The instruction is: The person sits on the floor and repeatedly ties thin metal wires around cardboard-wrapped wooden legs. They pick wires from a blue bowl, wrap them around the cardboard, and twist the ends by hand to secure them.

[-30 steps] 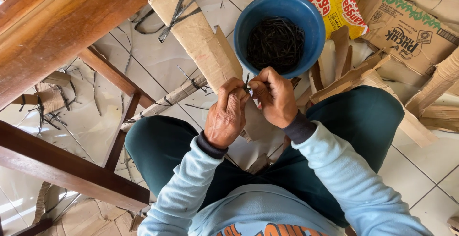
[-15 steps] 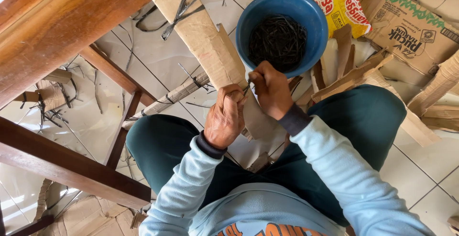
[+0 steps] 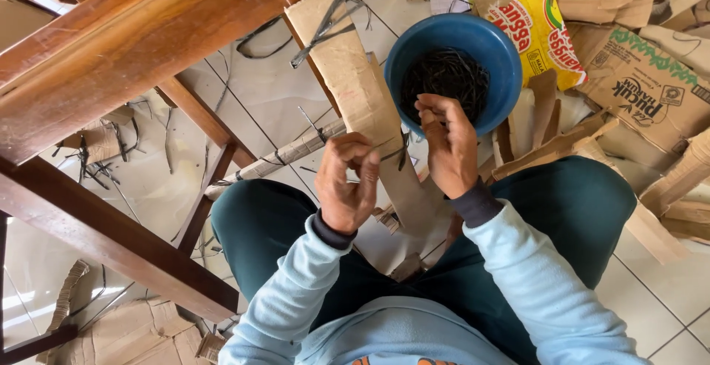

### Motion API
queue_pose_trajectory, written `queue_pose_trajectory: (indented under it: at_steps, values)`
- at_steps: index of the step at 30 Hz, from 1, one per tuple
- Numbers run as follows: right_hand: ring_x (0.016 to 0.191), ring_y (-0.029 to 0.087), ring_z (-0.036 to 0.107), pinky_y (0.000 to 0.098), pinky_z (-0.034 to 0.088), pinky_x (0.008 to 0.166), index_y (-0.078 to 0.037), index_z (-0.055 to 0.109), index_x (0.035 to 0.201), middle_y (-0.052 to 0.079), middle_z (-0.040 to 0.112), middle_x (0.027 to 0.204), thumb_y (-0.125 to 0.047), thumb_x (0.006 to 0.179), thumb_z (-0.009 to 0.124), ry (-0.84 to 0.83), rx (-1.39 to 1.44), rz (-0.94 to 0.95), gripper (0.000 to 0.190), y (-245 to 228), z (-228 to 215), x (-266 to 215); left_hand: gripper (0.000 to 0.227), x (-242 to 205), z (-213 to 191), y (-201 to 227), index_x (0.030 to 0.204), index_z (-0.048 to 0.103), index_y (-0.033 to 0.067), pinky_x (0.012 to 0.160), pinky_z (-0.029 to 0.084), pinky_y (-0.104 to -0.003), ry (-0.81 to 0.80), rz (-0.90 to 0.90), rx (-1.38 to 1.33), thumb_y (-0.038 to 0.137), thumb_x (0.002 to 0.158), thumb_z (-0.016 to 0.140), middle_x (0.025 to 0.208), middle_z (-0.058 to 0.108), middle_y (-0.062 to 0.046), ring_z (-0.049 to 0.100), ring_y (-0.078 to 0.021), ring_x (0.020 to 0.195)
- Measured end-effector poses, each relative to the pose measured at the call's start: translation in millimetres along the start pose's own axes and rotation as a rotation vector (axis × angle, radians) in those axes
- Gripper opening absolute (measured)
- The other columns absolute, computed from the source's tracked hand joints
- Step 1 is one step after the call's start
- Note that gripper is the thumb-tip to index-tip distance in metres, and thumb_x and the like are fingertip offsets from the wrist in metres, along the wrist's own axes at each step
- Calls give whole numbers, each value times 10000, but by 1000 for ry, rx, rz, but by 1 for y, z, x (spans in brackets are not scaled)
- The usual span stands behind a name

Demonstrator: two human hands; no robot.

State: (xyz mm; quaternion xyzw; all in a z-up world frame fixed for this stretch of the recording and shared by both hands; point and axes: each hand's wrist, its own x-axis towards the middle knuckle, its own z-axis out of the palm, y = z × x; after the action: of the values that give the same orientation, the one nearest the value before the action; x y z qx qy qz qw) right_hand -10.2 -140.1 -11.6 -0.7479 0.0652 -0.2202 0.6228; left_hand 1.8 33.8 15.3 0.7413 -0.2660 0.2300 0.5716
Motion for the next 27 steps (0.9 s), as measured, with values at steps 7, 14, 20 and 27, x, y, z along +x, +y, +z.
queue_pose_trajectory:
  at_steps: [7, 14, 20, 27]
  values:
    - [871, 305, 726, 361, 593, 840, -66, 693, 1044, 94, 740, 941, -164, 1003, 643, 166, -304, -348, 117, -84, 9, -42, 176, 57, -32, -15, 944, 582, 52, 534, 440, -230, 403, -170, -102, 177, 1069, 584, 707, 583, -69, 495, -111, 541]
    - [1065, 338, 664, 429, 575, 883, 3, 541, 1356, 209, 629, 1248, -580, 1014, 458, -575, -215, -597, 682, -103, 90, -115, 176, 69, -33, -144, 853, 511, 171, 660, 474, -291, 702, -457, -65, 179, 985, 627, 780, 553, 7, 503, -141, 723]
    - [816, 312, 598, 420, 513, 763, -26, 621, 919, 147, 642, 968, 39, 958, 532, -442, -174, -597, 117, -84, 121, -119, 204, 24, -30, -213, 857, 603, 159, 634, 494, -391, 438, -923, 488, 340, 950, 597, 743, 651, 11, 612, -194, 680]
    - [651, 151, 391, 348, 392, 647, -136, 420, 864, -3, 392, 711, -286, 1117, 356, -701, 363, 236, 301, -141, 106, -120, 214, 13, -54, -251, 973, 521, 132, 646, 466, -450, 163, -1061, 653, 346, 973, 524, 852, 664, -89, 605, -271, 746]
